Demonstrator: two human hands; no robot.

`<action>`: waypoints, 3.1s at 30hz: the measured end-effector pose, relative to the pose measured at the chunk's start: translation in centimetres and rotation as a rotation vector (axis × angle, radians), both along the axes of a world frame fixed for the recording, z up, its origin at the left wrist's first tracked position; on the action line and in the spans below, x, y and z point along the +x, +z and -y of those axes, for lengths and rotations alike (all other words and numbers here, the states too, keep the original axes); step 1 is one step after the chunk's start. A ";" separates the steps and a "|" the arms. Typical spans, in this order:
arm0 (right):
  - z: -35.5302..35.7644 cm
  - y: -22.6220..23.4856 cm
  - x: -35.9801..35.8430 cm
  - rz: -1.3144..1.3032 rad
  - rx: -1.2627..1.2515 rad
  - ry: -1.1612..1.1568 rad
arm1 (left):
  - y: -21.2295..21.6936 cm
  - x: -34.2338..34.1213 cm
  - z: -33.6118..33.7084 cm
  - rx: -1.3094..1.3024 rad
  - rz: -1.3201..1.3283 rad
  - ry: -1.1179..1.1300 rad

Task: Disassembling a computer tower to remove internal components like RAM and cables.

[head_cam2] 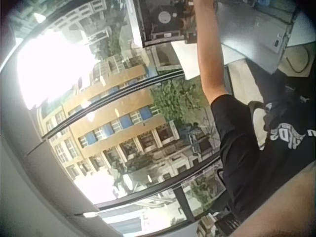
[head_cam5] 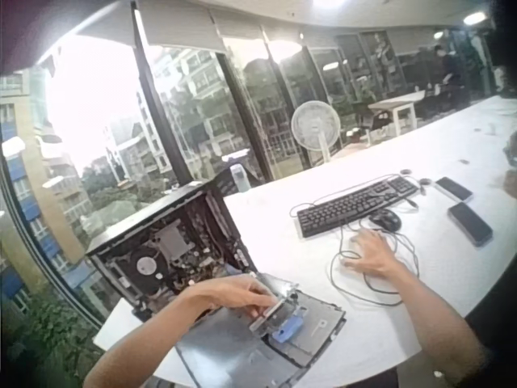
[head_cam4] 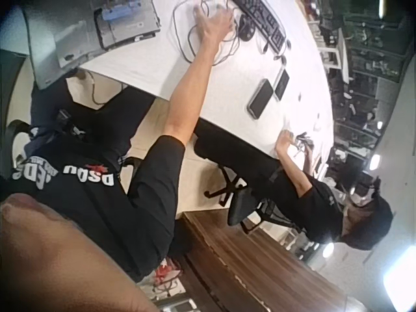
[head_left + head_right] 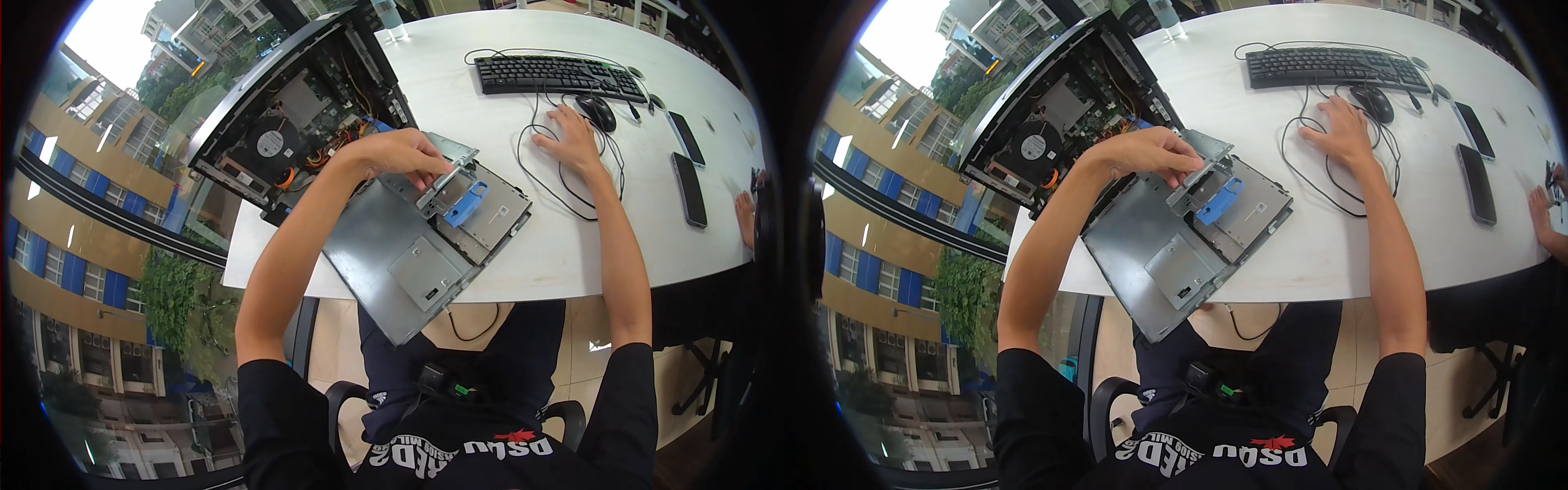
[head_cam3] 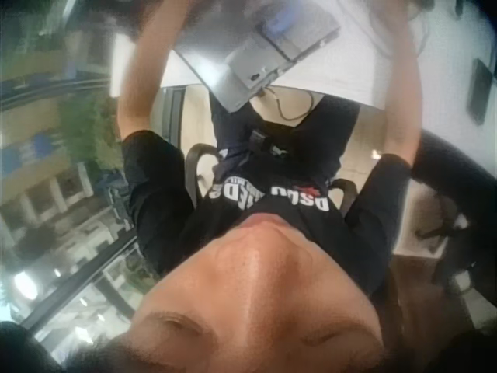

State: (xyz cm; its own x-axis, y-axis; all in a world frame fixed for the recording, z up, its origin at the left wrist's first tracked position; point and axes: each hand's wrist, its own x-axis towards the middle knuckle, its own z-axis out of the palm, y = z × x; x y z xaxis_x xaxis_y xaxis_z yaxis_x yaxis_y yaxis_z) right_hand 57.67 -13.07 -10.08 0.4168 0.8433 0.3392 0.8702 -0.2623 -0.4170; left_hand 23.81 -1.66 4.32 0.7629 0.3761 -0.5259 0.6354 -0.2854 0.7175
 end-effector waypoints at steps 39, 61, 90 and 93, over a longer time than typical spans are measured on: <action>-0.5 -0.7 1.0 0.064 -0.016 0.008 | 11.9 -6.5 -3.1 2.026 0.301 0.235; 0.0 -0.5 0.8 0.048 -0.008 0.003 | 10.5 -4.5 -6.7 2.232 -0.185 0.281; -8.5 10.3 -25.1 0.383 0.107 0.810 | 8.7 -3.1 -8.3 2.260 -0.087 0.479; -9.9 10.0 -25.9 0.400 0.020 0.774 | 8.8 -3.2 -8.2 2.313 -0.063 0.488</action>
State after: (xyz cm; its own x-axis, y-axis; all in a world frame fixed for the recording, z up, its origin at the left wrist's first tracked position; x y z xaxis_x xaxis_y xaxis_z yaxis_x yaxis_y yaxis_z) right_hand 31.76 -3.14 -0.08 -0.4244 0.8329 0.3552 0.8833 0.4671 -0.0398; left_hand 20.58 6.59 13.11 0.4772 0.2319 0.8476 0.8782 -0.1619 -0.4501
